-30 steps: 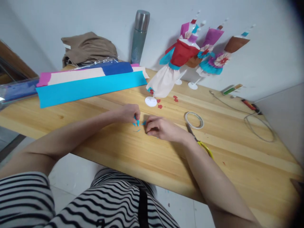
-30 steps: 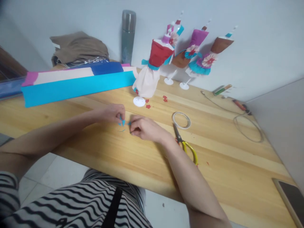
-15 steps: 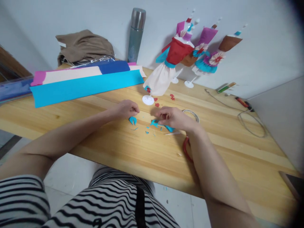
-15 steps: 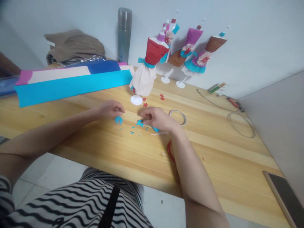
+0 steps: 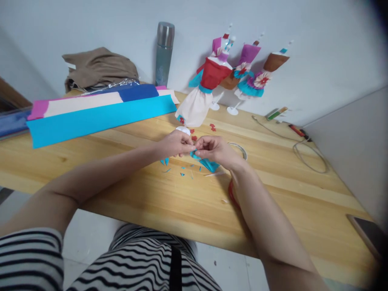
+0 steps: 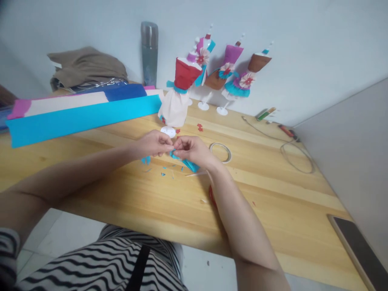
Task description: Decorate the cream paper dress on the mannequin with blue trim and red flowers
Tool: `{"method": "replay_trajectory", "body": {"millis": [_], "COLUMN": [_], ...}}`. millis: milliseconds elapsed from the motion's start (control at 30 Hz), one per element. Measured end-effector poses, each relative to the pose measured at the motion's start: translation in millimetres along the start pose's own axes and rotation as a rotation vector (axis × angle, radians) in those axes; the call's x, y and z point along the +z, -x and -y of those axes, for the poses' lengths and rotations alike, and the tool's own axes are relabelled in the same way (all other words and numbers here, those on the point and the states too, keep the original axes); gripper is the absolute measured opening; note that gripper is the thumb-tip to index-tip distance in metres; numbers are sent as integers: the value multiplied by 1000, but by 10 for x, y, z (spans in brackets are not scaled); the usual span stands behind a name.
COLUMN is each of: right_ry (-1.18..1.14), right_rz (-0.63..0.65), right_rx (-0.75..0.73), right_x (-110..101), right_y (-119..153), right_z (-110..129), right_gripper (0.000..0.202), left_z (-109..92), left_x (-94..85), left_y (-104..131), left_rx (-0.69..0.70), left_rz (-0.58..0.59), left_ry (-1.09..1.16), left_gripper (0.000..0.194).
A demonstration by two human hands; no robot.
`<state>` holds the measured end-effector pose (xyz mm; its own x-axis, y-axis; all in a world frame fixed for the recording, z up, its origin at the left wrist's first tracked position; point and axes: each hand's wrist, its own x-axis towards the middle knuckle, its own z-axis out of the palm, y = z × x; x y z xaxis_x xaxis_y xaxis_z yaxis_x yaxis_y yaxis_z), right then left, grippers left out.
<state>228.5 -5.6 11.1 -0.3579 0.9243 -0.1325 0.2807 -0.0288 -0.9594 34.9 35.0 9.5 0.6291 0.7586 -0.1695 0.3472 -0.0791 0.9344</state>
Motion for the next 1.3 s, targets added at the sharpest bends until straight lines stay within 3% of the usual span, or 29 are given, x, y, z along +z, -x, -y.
{"method": "replay_trajectory", "body": {"millis": [133,333,667,833,1000,1300], "right_ry": [-80,-116,28,105,4,9], "right_rz": [-24,-39,-21,-105,-46,-121], "right_rx": [54,32,59,-35,-24,65], "right_x": [-58,-23,-254,-128,39,-108], "right_y": [50,53,113,68,33,127], "right_z": [29,41,5,20,33,76], "right_gripper": [30,25,22,33,37,31], "left_z": [-31,-14,-52,-12,24,25], "left_x": [-47,-74,-142,-144,-135,-169], "left_y": [7,33,5,-20,-37,-39], "left_rx": [-2,-3,58,120,138,96], "left_rz": [22,113,58,70,71,69], "left_ry": [149,146,158,148,142,118], "left_gripper": [14,23,18,13,8,8]}}
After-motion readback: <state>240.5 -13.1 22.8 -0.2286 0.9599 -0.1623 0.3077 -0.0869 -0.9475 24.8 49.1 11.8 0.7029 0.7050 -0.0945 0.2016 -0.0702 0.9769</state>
